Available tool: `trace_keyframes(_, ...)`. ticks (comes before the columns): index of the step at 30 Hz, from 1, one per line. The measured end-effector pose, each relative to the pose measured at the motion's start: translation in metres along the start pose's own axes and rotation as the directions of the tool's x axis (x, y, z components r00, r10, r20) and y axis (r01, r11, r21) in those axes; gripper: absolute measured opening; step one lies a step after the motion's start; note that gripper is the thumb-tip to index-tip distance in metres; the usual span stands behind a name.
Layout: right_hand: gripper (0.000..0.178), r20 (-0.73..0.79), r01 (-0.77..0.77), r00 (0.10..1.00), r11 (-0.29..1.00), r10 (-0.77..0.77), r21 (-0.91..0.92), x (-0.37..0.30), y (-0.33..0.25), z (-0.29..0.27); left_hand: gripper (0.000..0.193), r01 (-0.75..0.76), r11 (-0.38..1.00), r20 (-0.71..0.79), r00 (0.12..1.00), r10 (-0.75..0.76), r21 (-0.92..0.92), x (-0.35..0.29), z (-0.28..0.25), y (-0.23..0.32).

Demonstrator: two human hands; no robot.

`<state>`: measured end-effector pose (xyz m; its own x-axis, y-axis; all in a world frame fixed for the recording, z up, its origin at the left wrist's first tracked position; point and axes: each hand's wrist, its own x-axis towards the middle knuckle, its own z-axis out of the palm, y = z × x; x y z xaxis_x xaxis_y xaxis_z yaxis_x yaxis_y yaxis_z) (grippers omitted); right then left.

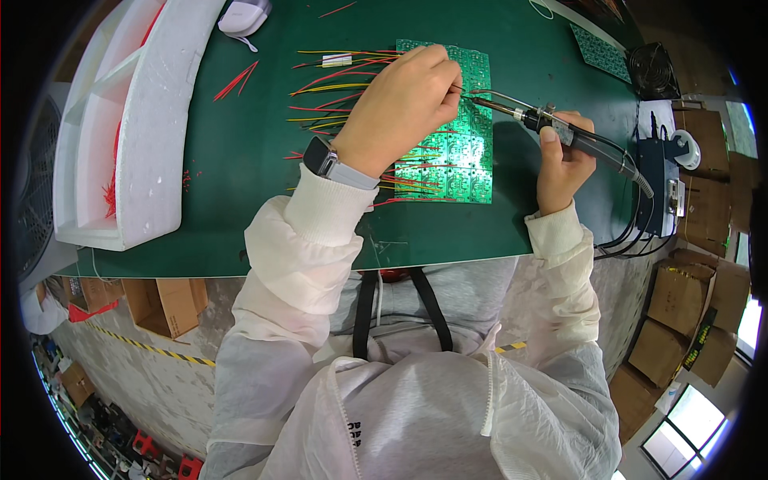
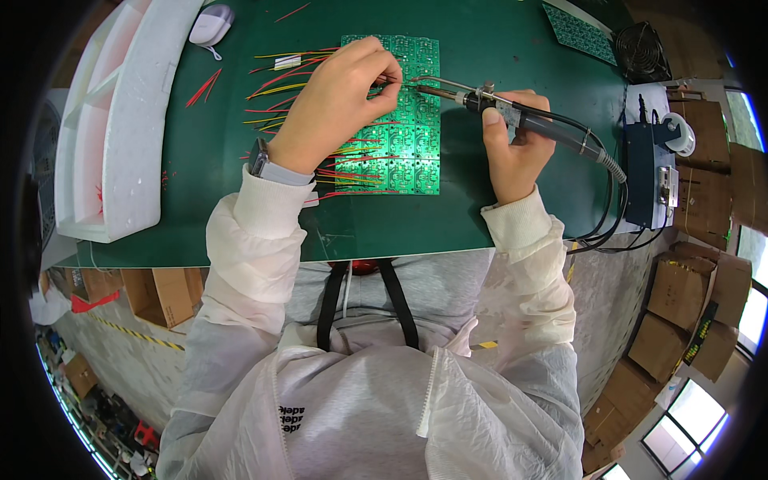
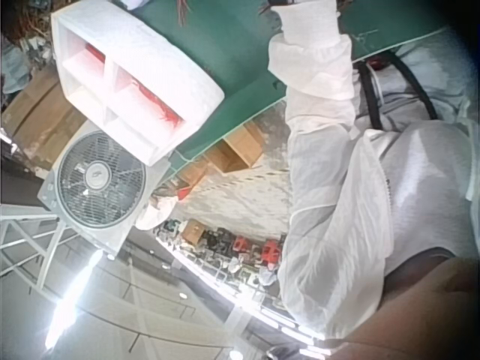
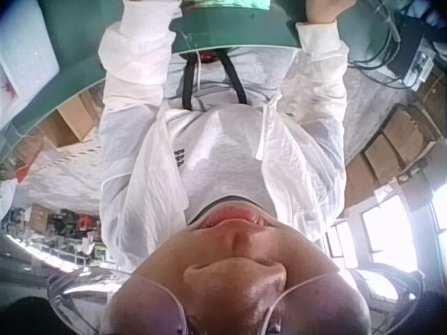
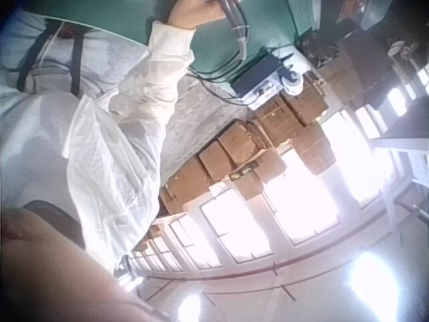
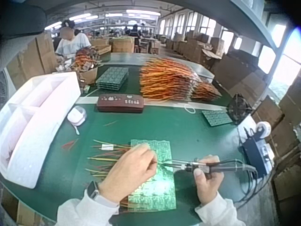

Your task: Soldering multiple colored wires onto a green circuit board using a handheld soldering iron.

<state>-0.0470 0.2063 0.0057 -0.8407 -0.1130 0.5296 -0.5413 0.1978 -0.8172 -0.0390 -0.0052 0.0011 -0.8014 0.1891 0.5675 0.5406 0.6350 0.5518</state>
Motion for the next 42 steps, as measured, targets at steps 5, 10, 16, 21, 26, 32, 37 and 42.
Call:
trace_keyframes(5,0.02,0.005,0.046,0.999,0.999,-0.046,0.01,0.003,0.001,0.0,0.012,0.007,1.0,-0.006,1.0,-0.007,-0.004,0.0,-0.001,0.0)
trace_keyframes(10,0.019,0.013,-0.009,1.0,0.999,0.009,0.036,0.001,0.0,-0.001,0.012,-0.001,1.0,-0.011,1.0,0.001,-0.02,-0.001,0.0,-0.001)
trace_keyframes(16,0.019,0.03,0.048,0.998,0.999,-0.048,-0.01,0.0,0.002,-0.003,0.011,-0.024,1.0,-0.03,0.999,0.023,-0.013,0.0,0.001,0.0)
trace_keyframes(21,0.015,-0.315,0.092,0.946,0.994,-0.071,0.051,0.005,0.009,-0.013,0.011,-0.021,1.0,-0.024,0.999,0.021,-0.007,-0.001,0.0,0.0)
trace_keyframes(26,0.015,-0.561,-0.061,0.825,0.998,0.069,0.032,0.013,0.016,-0.018,0.011,-0.02,1.0,-0.029,0.999,0.02,-0.007,-0.002,-0.001,0.0)
trace_keyframes(32,0.021,-0.44,-0.06,0.898,0.996,0.024,-0.067,0.011,0.017,-0.017,0.008,-0.016,1.0,0.028,0.999,0.016,0.007,-0.003,-0.004,-0.003)
trace_keyframes(37,0.022,-0.423,-0.082,0.904,0.996,0.067,-0.017,0.013,0.022,-0.02,0.016,-0.082,0.992,-0.068,0.994,0.089,0.093,0.004,-0.015,-0.004)
trace_keyframes(42,0.03,-0.39,-0.004,0.921,1.0,0.01,0.015,0.014,0.027,-0.013,0.013,0.201,0.958,-0.017,0.978,-0.209,-0.206,-0.001,-0.045,0.047)
